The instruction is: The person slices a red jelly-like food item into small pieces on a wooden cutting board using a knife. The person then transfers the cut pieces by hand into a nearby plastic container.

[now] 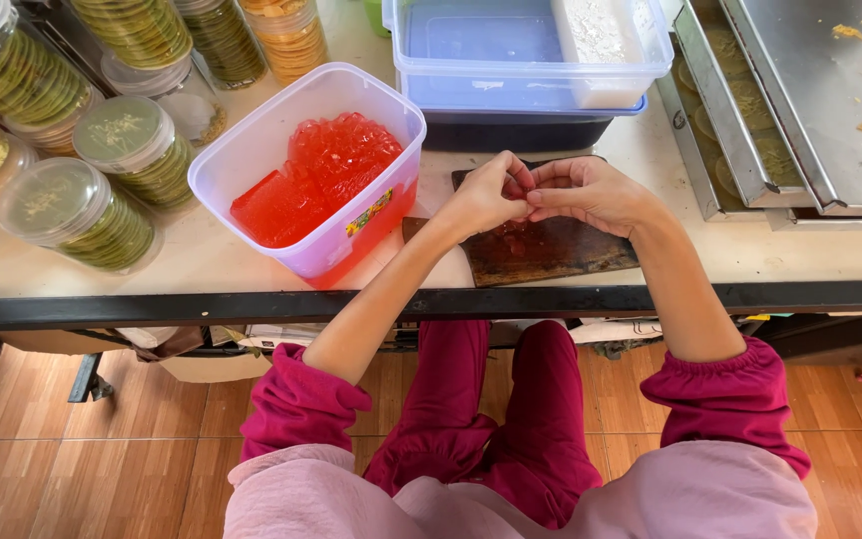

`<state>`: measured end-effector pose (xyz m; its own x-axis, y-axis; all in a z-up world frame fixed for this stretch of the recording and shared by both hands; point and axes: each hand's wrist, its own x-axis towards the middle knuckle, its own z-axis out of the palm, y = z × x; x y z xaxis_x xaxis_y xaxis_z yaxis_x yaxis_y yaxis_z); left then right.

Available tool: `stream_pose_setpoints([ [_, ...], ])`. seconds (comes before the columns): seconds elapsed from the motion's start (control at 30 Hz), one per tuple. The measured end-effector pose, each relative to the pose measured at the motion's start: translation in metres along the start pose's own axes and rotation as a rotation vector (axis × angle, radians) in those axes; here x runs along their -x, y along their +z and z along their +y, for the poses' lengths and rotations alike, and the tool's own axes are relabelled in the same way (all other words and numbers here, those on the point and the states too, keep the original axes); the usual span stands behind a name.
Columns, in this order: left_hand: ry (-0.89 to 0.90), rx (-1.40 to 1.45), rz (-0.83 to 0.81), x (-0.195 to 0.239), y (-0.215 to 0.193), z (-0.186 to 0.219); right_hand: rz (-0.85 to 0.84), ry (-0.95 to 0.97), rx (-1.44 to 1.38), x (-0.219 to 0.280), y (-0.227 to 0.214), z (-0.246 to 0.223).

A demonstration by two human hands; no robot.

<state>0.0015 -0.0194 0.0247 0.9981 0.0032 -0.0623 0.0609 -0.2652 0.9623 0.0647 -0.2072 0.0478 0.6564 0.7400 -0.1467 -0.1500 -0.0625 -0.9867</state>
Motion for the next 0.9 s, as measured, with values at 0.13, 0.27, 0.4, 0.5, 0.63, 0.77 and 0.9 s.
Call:
stream_pose_setpoints([
  [0.13,0.018,0.063,0.007,0.003,-0.005,0.009,-0.011,-0.002,-0.013,0.001,0.003,-0.013],
  [0.27,0.123,-0.021,0.083,0.008,-0.027,0.037,-0.067,-0.043,0.096,-0.004,0.015,-0.056],
  [0.4,0.350,-0.114,0.125,0.054,-0.072,0.094,-0.165,0.023,0.399,-0.007,0.073,-0.146],
  [0.5,0.628,-0.257,0.293,0.062,-0.120,0.083,-0.241,-0.181,0.431,-0.038,0.102,-0.152],
  [0.63,0.477,-0.490,0.395,0.076,-0.169,0.046,-0.309,-0.237,0.530,-0.085,0.140,-0.132],
  [0.77,0.423,-0.549,0.411,0.090,-0.179,0.021,-0.283,-0.399,0.981,-0.111,0.153,-0.100],
  [0.9,0.409,-0.519,0.541,0.114,-0.151,0.049,-0.219,-0.603,0.810,-0.084,0.139,-0.099],
])
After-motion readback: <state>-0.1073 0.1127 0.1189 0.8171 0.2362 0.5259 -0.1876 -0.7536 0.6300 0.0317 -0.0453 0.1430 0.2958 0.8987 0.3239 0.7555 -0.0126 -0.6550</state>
